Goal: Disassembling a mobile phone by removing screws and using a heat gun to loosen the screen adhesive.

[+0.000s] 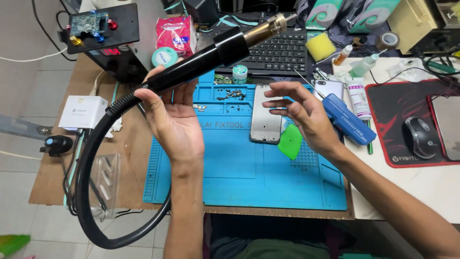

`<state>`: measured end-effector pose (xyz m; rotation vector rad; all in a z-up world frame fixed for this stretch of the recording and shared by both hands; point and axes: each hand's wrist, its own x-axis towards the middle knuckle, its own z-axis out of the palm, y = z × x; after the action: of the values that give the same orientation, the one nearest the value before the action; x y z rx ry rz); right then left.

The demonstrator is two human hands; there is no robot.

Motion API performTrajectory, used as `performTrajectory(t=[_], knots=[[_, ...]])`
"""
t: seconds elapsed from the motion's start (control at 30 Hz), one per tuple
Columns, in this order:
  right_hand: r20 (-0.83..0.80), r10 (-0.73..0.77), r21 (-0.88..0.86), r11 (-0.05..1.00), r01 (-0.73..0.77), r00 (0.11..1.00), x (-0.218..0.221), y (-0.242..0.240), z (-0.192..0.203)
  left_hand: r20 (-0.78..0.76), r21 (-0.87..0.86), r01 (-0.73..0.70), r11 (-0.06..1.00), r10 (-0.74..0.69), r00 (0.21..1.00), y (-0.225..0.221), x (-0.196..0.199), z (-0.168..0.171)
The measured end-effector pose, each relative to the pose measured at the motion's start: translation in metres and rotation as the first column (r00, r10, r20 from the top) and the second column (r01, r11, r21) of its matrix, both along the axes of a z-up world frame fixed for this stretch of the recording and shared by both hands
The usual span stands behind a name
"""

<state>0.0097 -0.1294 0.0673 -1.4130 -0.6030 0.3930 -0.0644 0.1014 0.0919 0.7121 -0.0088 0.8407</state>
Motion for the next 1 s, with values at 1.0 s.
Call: performTrajectory(t=[1.0], knots=[[0.818,0.456,-0.575,0.682,0.452,0.352,-0.022,-0.024,-0.046,0.108,0.348,-0.068,0.935,0.032,0.994,-0.039,0.039,0.019]])
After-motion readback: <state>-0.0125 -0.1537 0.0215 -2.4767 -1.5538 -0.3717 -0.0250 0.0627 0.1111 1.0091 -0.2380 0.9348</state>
